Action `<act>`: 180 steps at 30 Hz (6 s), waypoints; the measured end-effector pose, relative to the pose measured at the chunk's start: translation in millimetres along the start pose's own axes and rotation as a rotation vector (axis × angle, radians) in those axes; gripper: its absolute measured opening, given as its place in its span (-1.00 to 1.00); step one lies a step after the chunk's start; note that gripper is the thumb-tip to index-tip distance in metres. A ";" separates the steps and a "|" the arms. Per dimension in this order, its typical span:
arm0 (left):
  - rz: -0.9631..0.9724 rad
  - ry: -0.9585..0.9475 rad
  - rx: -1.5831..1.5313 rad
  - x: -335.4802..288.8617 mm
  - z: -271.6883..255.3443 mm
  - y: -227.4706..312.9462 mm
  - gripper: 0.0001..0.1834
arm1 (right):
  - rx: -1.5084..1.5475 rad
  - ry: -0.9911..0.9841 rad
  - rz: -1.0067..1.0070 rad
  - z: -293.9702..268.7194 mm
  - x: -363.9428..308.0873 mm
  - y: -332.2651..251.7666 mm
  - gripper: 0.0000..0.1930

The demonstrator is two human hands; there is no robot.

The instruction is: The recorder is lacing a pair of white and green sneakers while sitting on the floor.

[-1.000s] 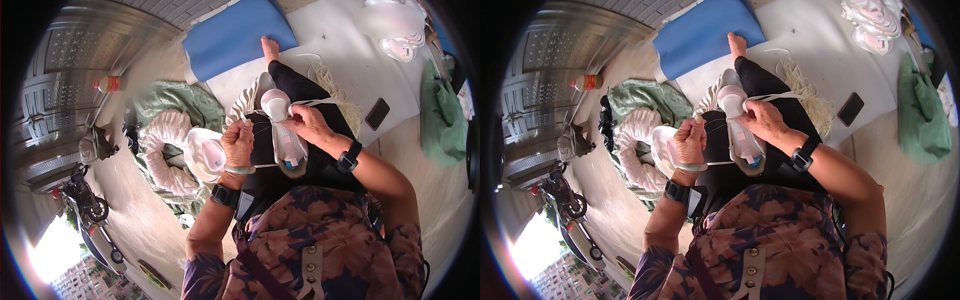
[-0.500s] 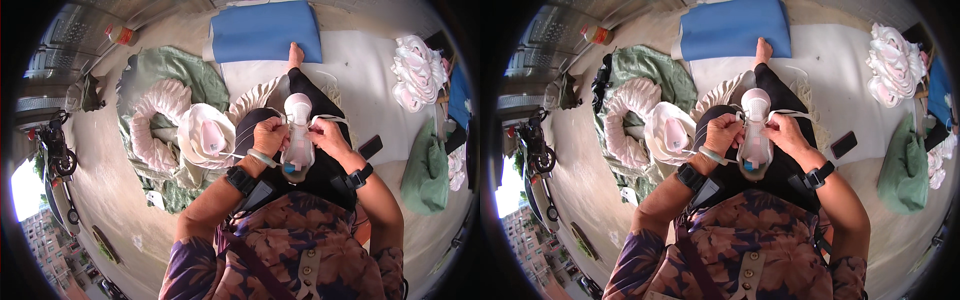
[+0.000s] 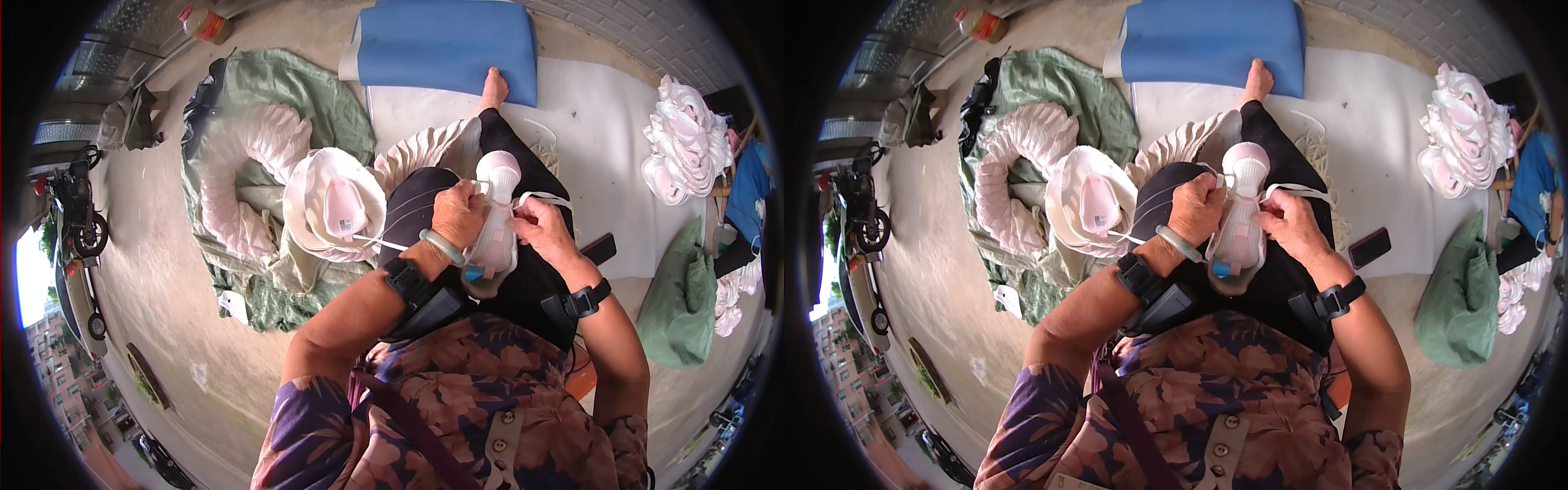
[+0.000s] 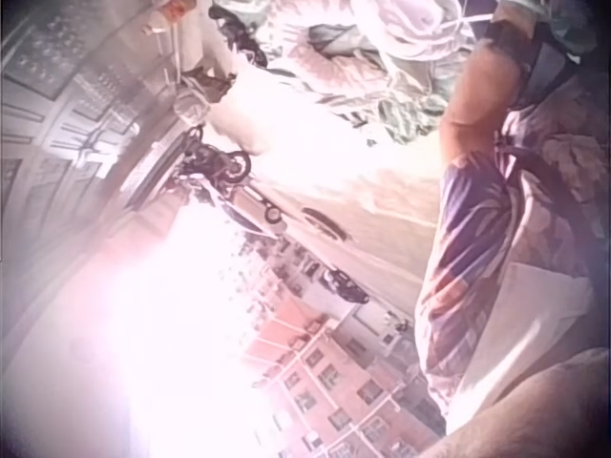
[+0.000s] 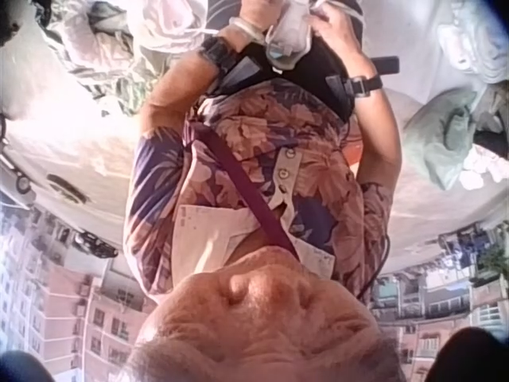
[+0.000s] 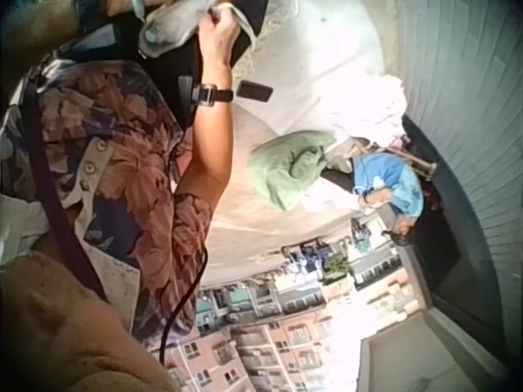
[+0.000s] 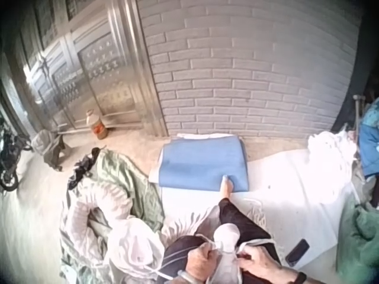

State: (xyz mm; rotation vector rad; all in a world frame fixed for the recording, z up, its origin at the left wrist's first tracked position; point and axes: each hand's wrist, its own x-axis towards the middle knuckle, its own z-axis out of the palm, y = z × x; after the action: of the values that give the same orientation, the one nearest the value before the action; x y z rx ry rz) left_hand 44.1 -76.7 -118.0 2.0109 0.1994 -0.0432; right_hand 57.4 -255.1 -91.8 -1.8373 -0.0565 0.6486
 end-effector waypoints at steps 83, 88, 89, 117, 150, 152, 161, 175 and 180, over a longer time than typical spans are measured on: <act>0.240 -0.254 0.659 -14.6 -21.9 26.6 -0.70 | -0.882 0.158 -0.355 22.1 6.6 4.0 -0.68; 0.344 -0.299 0.533 -15.2 -27.3 28.2 -0.76 | -0.864 0.171 -0.413 19.7 4.9 12.6 -0.64; 0.345 -0.288 0.538 -14.6 -27.6 28.1 -0.76 | -0.851 0.181 -0.438 18.3 5.2 13.6 -0.64; 0.379 -0.202 0.259 -17.4 -31.3 22.8 -0.79 | -1.178 0.081 -0.565 24.7 0.5 -34.5 -0.81; -0.190 -0.027 -0.122 16.2 2.0 -2.3 -0.86 | -0.814 0.222 -0.703 -28.5 -43.9 -14.6 -0.68; -0.279 0.020 -0.324 17.9 2.2 3.7 -0.86 | -0.863 0.124 -0.587 -10.9 -34.9 -21.3 -0.67; -0.164 0.160 -0.465 28.6 -41.0 7.6 -0.65 | -0.289 0.122 -0.451 -10.7 -34.3 -12.6 -0.89; -0.116 0.165 -0.529 20.4 -52.7 14.9 -0.84 | -0.563 -0.041 -0.502 -0.8 -59.2 -14.7 -0.95; -0.169 0.020 -0.472 9.1 -30.7 5.4 -0.87 | -0.752 -0.320 -0.517 -21.8 -109.9 -13.8 -0.95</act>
State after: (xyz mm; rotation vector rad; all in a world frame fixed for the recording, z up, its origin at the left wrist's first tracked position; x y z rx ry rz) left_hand 52.2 -50.3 -100.9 1.5217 0.3573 -0.0759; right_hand -22.0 -306.8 -30.5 -2.2666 -1.0748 0.5783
